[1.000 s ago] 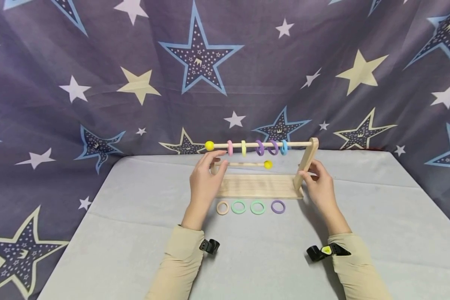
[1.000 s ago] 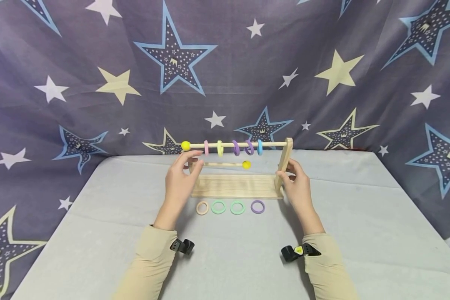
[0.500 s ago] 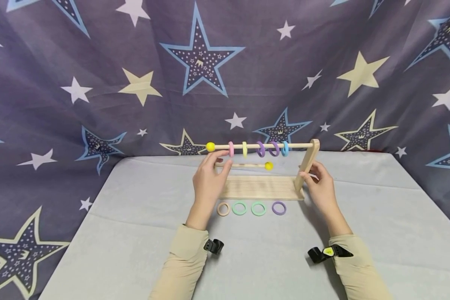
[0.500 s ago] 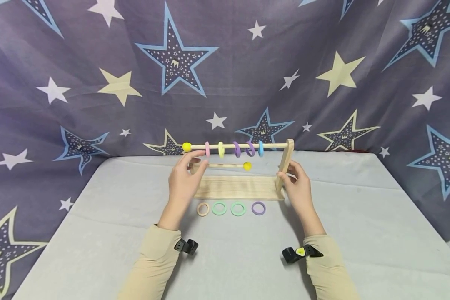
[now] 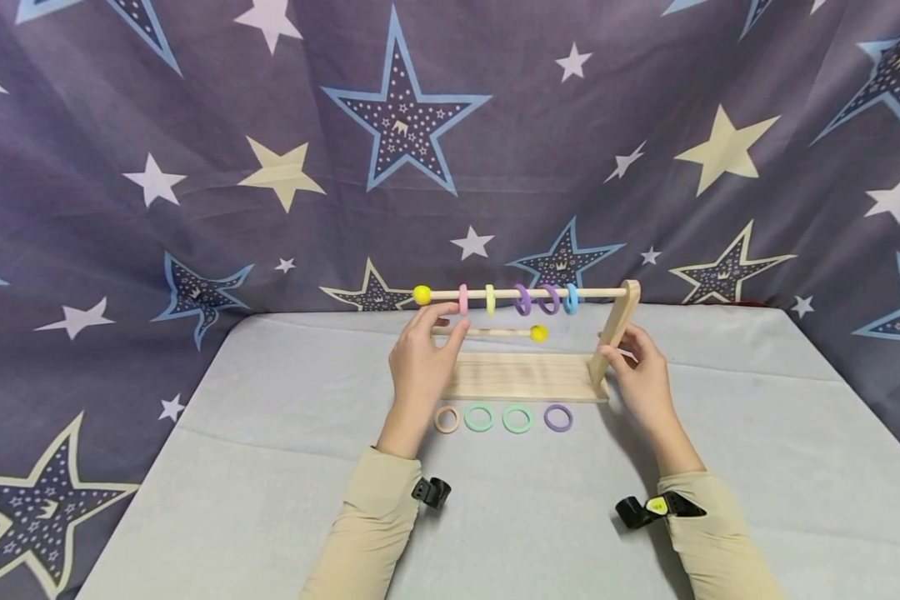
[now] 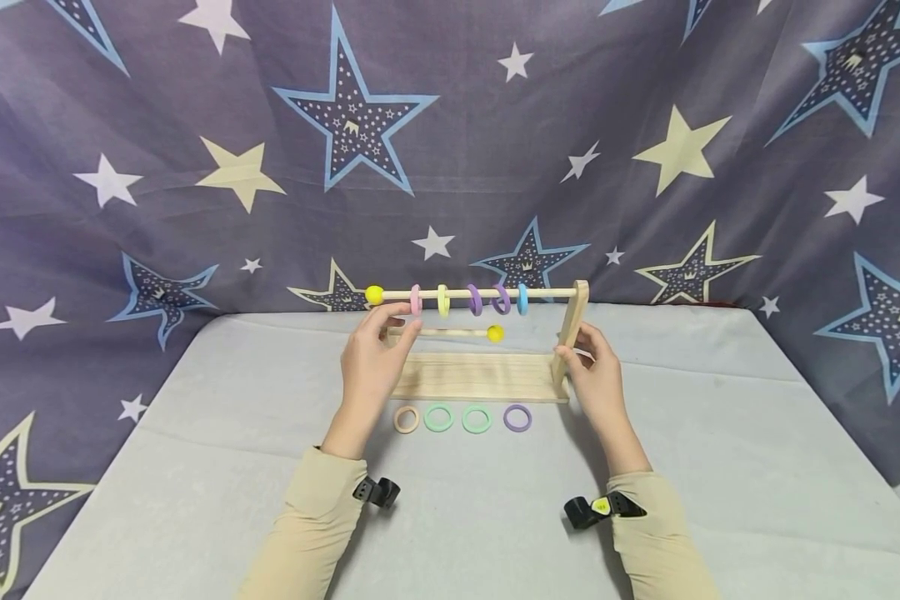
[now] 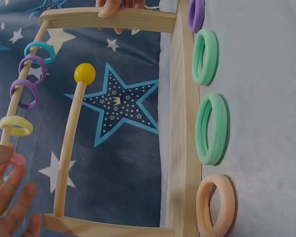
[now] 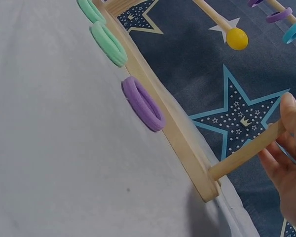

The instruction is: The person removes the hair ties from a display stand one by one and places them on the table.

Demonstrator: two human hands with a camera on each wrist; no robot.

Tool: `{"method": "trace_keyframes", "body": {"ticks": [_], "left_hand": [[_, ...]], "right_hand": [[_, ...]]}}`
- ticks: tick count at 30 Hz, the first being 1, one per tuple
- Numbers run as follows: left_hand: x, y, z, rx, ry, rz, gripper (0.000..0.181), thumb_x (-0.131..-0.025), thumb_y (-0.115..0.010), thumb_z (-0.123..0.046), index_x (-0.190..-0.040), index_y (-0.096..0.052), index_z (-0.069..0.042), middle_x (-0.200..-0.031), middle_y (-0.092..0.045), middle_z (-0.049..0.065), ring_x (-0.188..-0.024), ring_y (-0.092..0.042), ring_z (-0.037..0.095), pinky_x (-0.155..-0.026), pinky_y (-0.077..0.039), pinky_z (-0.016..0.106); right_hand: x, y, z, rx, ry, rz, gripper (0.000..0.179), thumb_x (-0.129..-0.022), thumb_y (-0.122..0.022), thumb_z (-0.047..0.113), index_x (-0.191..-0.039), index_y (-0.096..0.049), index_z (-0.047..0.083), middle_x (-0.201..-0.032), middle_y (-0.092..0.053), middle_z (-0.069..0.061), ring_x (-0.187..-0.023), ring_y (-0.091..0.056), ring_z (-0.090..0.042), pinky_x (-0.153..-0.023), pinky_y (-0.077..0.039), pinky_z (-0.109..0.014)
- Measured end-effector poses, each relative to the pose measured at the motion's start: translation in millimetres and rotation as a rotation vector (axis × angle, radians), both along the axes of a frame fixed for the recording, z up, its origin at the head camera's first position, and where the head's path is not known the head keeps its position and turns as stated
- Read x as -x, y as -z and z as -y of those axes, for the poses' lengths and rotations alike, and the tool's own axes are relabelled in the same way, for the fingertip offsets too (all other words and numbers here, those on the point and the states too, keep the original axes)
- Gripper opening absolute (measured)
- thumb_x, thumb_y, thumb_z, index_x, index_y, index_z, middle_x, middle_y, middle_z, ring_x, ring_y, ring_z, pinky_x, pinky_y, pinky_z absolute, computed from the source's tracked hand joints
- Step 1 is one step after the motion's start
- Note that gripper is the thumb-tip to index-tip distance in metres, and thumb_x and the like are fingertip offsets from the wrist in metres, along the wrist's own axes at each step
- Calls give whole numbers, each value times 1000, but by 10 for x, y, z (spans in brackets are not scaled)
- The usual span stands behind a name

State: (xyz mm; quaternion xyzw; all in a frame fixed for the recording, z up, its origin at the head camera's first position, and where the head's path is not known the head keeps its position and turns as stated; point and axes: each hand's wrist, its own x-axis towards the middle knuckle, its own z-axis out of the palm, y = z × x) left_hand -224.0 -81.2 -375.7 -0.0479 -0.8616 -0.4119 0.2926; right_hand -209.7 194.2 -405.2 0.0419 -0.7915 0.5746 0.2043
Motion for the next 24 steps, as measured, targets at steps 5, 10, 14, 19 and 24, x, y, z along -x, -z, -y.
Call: {"method": "trace_keyframes", "body": {"ticks": [5,10,14,19,24], "left_hand": [[0,-9,-1,-6,-14,-18,18,-90,-74,-30,-106,-74,-21,-102,-72,-3,-92,-67,21,-73,-49,45],[-6,-16,4,-11,-20,-26,17,-91,-72,-32,-104,-74,-21,-99,-73,0,-91,-66,20,-72,-48,45],[-4,-8,1,-5,-26,-39,16,-92,-71,-33,-104,-74,-22,-95,-73,3,-89,-66,18,-71,-49,44],[-6,-1,-3,-4,-42,-52,16,-92,-72,-33,-103,-74,-23,-91,-72,4,-86,-66,18,-68,-49,44],[-8,-6,10,-7,-50,-73,16,-91,-72,-32,-103,-74,-22,-90,-72,4,-83,-66,21,-66,-48,43]], "right_hand": [[3,14,-1,6,-3,0,38,-94,-62,-4,-129,-51,-15,-116,-62,-31,-95,-57,2,-86,-45,-14],[3,21,1,0,0,-1,38,-94,-62,-4,-129,-51,-15,-115,-62,-31,-94,-56,2,-86,-45,-14],[1,18,5,1,3,-2,39,-94,-62,-4,-129,-51,-15,-115,-62,-31,-94,-56,3,-86,-45,-14],[-2,8,7,-4,8,4,39,-94,-63,-4,-129,-51,-15,-115,-62,-32,-94,-56,3,-86,-45,-14],[-3,-5,6,-16,9,4,39,-94,-62,-4,-129,-51,-15,-115,-62,-32,-94,-56,3,-86,-45,-14]]}}
